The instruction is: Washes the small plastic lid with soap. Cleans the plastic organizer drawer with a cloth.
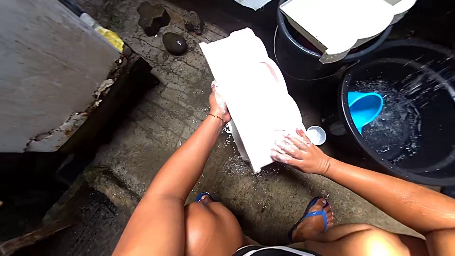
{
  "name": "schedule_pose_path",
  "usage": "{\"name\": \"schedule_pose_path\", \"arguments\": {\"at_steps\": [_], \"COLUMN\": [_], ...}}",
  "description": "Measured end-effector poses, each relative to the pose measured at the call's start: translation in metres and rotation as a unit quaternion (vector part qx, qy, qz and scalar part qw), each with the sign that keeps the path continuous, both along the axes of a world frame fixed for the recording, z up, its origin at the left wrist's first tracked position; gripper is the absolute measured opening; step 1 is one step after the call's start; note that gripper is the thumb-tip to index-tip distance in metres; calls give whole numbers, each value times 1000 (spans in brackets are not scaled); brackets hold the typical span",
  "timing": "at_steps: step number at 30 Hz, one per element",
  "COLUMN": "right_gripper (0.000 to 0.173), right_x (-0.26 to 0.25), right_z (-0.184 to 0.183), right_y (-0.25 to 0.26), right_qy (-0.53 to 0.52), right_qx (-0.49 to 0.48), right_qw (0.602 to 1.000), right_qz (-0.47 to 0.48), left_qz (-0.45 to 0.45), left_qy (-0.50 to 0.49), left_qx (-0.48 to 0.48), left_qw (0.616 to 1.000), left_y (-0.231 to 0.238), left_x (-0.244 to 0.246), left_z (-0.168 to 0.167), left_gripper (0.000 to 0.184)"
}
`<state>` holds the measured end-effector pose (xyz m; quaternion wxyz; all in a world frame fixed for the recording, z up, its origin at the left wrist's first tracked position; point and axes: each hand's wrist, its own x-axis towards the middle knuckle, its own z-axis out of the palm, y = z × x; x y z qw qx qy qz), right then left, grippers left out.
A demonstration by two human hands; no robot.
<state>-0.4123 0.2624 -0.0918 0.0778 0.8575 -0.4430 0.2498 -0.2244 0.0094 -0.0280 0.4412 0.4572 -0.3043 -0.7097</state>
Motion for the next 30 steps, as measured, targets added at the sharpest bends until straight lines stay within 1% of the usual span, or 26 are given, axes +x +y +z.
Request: {"name": "schedule_pose_path", "arguments": {"at_steps": [1,3,6,8,10,12,13,14,15,16,17,19,20,22,23,24,26,27,29,30], "right_gripper": [37,33,35,40,39,35,33,31,30,31,30,29,28,25,24,24,30,34,33,33], "right_x": [2,26,74,82,68,41,26,13,3,-3,-5,-4,0,15,24,34,50,56,58,51], "right_z": [-3,-2,4,4,9,10,11,15,23,35,47,68,77,86,84,76,44,22,-16,-31], "right_y": [1,1,-13,-21,-23,-20,-18,-18,-22,-28,-34,-49,-56,-69,-77,-83,-90,-89,-85,-86], "right_qy": [-8,-25,-51,-42,-23,-36,-55,-77,-106,-151,-204,-313,-352,-402,-404,-382,-276,-220,-149,-132], "right_qx": [-1,16,10,-2,-3,23,52,79,107,141,169,222,234,231,220,201,175,184,221,234], "right_qw": [1000,999,998,998,997,998,997,993,985,969,945,885,866,853,859,878,930,946,956,955], "right_qz": [-15,-24,23,54,68,42,13,-30,-82,-138,-195,-263,-267,-240,-223,-206,-169,-151,-123,-130], "left_qz": [-5,-31,-103,-114,-120,-135,-149,-161,-176,-198,-230,-303,-336,-381,-400,-420,-464,-487,-536,-559], "left_qy": [7,8,-74,-108,-118,-133,-148,-164,-172,-174,-184,-240,-286,-368,-398,-421,-448,-459,-465,-465], "left_qx": [10,37,76,92,88,57,31,-4,-50,-98,-142,-194,-215,-240,-249,-254,-246,-234,-209,-205], "left_qw": [1000,999,989,983,982,980,977,973,968,960,945,902,871,814,787,763,724,705,673,655], "left_y": [5,26,76,81,72,62,59,56,52,47,43,46,53,67,71,75,81,83,92,96], "left_x": [1,7,20,24,25,25,26,27,26,26,26,31,34,33,31,31,35,38,46,51], "left_z": [-1,-4,0,7,13,25,28,34,39,39,37,25,16,1,-8,-17,-28,-32,-47,-57], "left_gripper": [57,66,76,72,74,77,78,75,68,58,48,41,41,41,42,42,38,35,39,42]}}
